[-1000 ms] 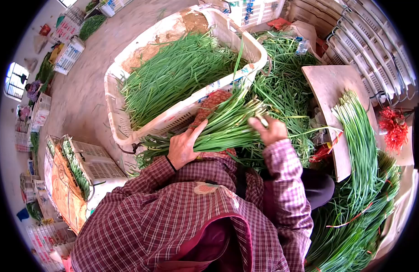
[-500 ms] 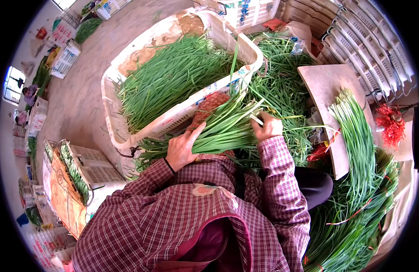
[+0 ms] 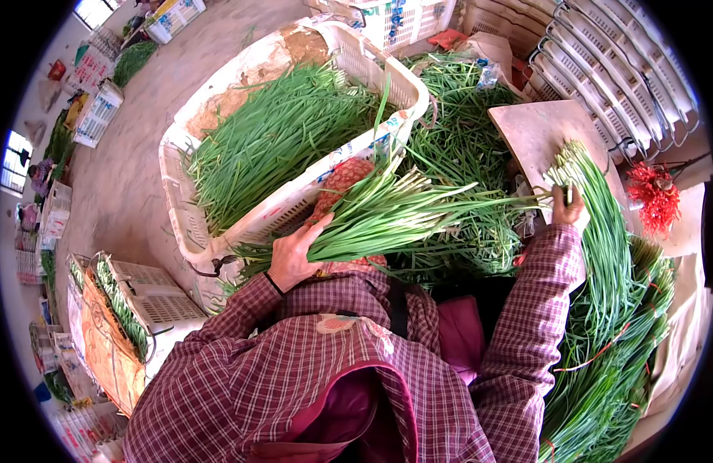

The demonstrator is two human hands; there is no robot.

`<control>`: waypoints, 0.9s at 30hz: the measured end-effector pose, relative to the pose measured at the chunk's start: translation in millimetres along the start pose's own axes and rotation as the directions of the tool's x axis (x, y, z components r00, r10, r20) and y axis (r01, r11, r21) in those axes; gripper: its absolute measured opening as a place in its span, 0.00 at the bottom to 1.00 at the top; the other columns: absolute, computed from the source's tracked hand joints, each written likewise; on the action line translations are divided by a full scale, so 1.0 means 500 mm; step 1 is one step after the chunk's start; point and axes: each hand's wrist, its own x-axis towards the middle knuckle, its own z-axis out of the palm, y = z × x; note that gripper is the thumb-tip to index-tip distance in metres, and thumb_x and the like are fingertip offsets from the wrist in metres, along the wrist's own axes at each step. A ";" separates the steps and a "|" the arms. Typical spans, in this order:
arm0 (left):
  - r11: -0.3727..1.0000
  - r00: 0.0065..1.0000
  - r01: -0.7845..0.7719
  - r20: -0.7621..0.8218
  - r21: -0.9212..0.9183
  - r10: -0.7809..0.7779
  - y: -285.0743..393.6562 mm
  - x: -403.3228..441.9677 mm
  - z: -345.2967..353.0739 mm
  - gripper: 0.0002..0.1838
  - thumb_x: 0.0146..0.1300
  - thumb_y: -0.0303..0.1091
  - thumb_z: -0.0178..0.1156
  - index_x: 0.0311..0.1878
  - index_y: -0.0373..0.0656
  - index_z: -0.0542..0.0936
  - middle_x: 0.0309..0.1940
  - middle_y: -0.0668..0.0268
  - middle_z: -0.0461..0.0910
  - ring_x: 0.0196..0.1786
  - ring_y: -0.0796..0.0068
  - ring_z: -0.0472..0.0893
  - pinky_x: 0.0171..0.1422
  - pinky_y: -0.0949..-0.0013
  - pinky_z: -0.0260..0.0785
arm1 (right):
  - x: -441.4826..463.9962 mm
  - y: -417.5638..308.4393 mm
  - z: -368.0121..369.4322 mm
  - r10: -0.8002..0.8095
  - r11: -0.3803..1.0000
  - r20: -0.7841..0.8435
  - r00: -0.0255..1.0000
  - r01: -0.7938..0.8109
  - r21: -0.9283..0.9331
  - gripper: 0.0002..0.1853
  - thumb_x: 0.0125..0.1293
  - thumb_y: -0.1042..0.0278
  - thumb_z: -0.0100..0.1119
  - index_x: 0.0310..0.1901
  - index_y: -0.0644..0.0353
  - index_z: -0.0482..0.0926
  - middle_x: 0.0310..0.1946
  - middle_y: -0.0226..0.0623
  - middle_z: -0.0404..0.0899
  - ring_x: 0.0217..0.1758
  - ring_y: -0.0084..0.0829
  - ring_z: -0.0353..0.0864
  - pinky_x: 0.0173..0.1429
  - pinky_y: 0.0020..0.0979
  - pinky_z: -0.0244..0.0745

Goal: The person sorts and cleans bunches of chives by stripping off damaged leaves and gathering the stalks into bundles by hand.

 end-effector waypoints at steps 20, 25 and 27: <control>0.998 0.996 -0.048 -0.075 0.040 0.050 -0.006 -0.020 0.000 0.33 0.45 0.39 0.68 0.59 0.49 0.72 0.37 0.61 0.79 0.33 0.62 0.80 0.34 0.63 0.72 | -0.169 -0.145 0.242 0.189 0.636 0.805 0.562 -0.695 0.336 0.20 0.55 0.53 0.67 0.38 0.64 0.81 0.35 0.39 0.82 0.39 0.30 0.78 0.43 0.29 0.72; 1.000 1.000 0.014 -0.026 0.008 -0.013 -0.002 -0.014 -0.008 0.40 0.43 0.40 0.71 0.63 0.50 0.67 0.36 0.59 0.79 0.35 0.59 0.80 0.38 0.60 0.71 | -0.113 -0.063 0.260 0.281 0.486 0.399 0.873 -0.488 0.725 0.17 0.53 0.55 0.69 0.36 0.60 0.79 0.31 0.35 0.81 0.33 0.26 0.76 0.43 0.28 0.72; 0.998 0.998 0.052 0.026 -0.028 -0.051 -0.009 -0.011 -0.014 0.42 0.42 0.39 0.71 0.64 0.50 0.66 0.36 0.58 0.80 0.36 0.58 0.80 0.39 0.60 0.72 | -0.052 -0.019 0.176 0.344 0.602 0.120 0.931 -0.317 0.733 0.25 0.48 0.54 0.73 0.43 0.60 0.75 0.30 0.32 0.79 0.27 0.20 0.73 0.31 0.22 0.71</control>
